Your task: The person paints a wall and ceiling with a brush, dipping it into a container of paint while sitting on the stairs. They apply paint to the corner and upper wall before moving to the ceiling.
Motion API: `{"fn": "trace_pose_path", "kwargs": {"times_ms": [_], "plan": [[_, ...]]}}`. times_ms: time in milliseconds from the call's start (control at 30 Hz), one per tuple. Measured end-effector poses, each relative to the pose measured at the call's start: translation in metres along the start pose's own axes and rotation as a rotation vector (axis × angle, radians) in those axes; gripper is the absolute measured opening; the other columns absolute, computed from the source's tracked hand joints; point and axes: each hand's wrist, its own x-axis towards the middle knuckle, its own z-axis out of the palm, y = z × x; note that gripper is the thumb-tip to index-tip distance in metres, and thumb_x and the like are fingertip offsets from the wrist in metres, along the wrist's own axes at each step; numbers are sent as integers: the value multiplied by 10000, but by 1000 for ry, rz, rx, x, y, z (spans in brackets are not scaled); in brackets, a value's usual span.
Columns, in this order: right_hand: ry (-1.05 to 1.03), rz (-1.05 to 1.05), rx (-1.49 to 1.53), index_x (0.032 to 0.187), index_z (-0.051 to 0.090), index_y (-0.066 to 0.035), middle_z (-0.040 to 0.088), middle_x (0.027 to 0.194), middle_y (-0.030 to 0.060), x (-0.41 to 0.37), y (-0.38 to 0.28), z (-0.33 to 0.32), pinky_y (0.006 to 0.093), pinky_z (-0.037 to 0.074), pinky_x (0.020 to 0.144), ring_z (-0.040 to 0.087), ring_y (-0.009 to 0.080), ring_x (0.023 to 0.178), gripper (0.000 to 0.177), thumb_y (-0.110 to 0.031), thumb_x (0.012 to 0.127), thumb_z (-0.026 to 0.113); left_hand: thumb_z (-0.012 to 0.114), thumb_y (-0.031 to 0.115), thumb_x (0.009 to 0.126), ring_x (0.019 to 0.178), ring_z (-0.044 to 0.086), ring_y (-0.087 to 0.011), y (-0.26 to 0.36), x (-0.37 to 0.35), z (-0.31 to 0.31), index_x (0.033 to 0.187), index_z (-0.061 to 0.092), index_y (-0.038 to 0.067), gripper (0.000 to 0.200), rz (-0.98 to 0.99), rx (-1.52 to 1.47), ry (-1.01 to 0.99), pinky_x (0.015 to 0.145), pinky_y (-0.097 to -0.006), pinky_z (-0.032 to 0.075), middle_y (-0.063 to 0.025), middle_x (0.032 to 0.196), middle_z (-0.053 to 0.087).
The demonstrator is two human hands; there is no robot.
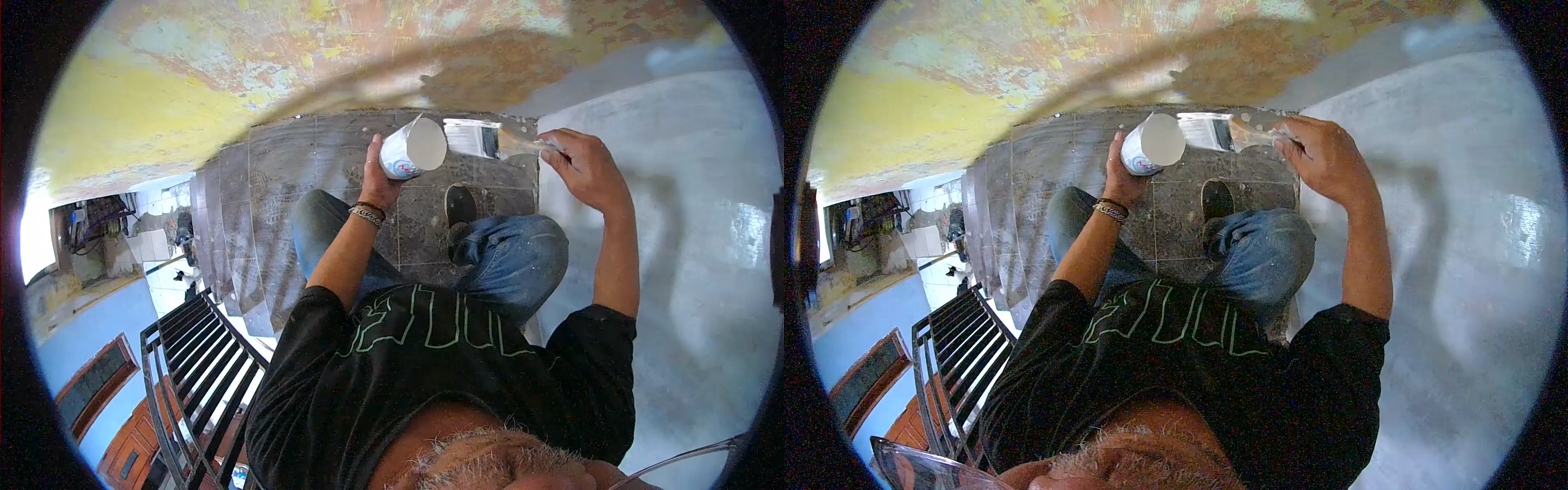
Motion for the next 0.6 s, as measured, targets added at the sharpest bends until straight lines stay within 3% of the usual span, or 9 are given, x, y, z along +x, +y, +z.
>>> {"fn": "trace_pose_path", "kwargs": {"times_ms": [100, 167, 267, 400, 600], "plan": [[110, -97, -21, 937, 570, -57, 564, 826, 117, -4, -6, 12, 362, 451, 645, 553, 292, 728, 213, -105, 729, 570, 370, 509, 812, 963, 528, -241, -2, 2, 7, 1142, 455, 96, 536, -59, -7, 1, 810, -420, 406, -77, 1073, 536], [96, -84, -79, 955, 570, -97, 561, 883, 81, -2, -2, 22, 336, 459, 663, 560, 251, 775, 246, -88, 709, 573, 369, 522, 806, 958, 528, -240, -2, 1, 14, 1145, 457, 114, 538, -90, 18, 20, 796, -423, 404, -69, 1073, 536], [210, -285, -386, 953, 579, -121, 558, 908, 58, -1, 15, 47, 350, 448, 705, 555, 231, 832, 281, -51, 683, 549, 367, 547, 792, 951, 522, -230, -4, 5, 20, 1151, 457, 147, 546, -138, 21, 71, 784, -417, 382, -51, 1075, 536], [260, -267, -386, 961, 578, -121, 553, 895, 67, -7, 30, 59, 363, 443, 701, 555, 240, 808, 298, -51, 672, 560, 367, 566, 779, 964, 506, -235, -7, 17, 13, 1157, 452, 164, 558, -135, 46, 69, 796, -431, 350, -46, 1089, 526], [184, -79, -217, 957, 574, -127, 539, 920, 56, -16, 37, 48, 349, 432, 702, 537, 244, 842, 328, -70, 636, 612, 364, 572, 773, 996, 485, -244, -12, 19, 16, 1158, 451, 164, 568, -113, 31, 118, 829, -456, 327, -49, 1114, 509]]}}
